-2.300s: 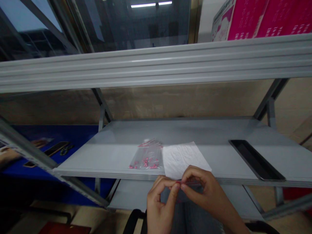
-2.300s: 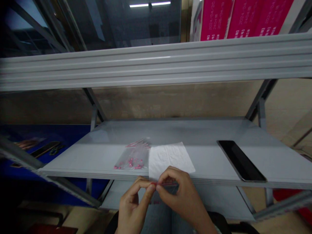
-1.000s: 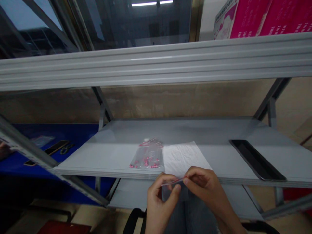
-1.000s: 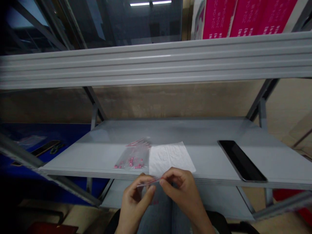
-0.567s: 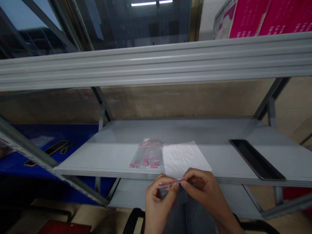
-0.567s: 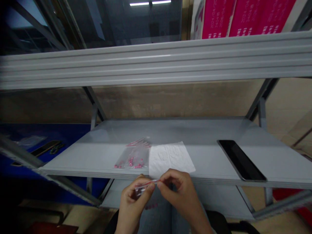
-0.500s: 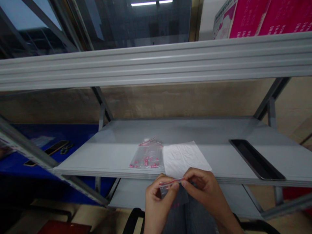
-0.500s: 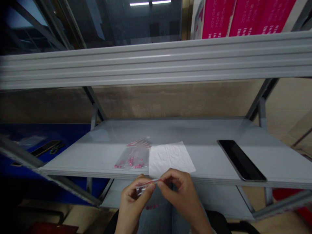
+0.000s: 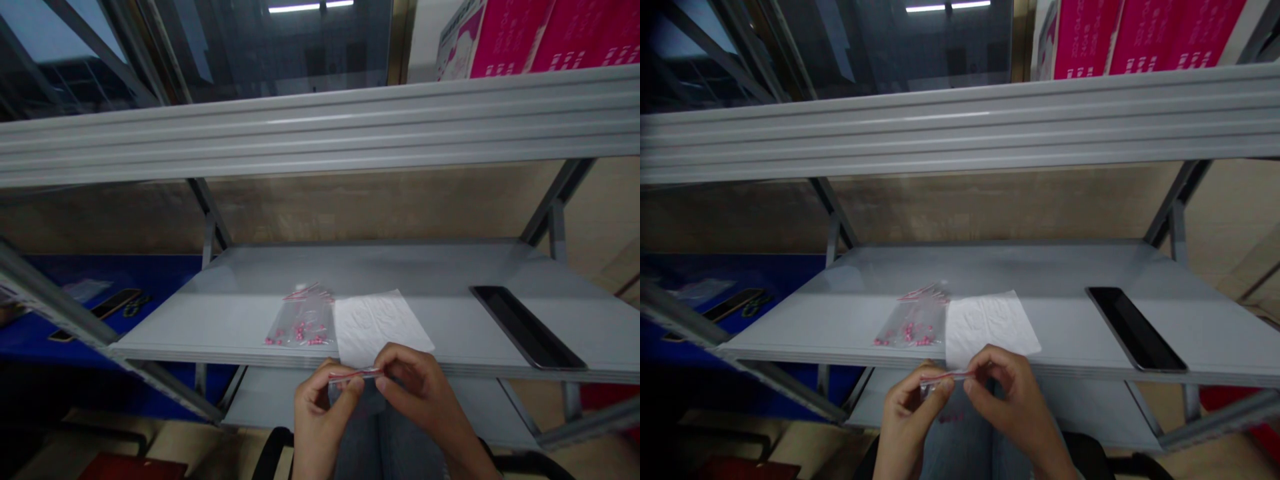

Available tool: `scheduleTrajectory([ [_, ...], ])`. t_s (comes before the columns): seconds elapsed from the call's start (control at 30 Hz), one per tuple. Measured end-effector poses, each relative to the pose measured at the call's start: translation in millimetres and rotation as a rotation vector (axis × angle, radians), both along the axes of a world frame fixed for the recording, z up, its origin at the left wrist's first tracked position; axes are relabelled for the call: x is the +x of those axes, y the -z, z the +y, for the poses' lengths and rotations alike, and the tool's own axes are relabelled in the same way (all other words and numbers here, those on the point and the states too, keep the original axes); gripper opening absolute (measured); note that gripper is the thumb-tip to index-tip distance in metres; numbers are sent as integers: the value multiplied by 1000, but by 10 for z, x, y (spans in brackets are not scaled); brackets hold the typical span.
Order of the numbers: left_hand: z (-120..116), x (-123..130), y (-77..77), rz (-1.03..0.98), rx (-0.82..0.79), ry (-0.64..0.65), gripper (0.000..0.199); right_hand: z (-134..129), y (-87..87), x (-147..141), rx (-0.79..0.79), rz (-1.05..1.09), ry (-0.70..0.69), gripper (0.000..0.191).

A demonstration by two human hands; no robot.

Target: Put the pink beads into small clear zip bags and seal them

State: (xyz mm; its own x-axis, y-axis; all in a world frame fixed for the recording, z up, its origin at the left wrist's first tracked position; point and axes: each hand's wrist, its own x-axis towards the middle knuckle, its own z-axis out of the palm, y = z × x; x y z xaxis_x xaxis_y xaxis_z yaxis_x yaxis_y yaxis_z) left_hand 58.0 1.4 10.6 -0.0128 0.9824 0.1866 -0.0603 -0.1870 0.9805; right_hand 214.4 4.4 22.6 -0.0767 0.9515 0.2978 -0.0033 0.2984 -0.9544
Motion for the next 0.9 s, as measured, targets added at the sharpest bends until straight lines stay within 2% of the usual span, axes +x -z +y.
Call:
scheduleTrajectory([
  [0.33,-16,-11,11,9,2,26,18,-19,-3,-43,38,-118,87,16],
  [0.67,-8,-44,59,37,26,-38,26,-29,18,17,14,-113,100,20],
  [0.9,29,-75,40,29,74,-20,19,-37,18,44,5,-95,98,21],
])
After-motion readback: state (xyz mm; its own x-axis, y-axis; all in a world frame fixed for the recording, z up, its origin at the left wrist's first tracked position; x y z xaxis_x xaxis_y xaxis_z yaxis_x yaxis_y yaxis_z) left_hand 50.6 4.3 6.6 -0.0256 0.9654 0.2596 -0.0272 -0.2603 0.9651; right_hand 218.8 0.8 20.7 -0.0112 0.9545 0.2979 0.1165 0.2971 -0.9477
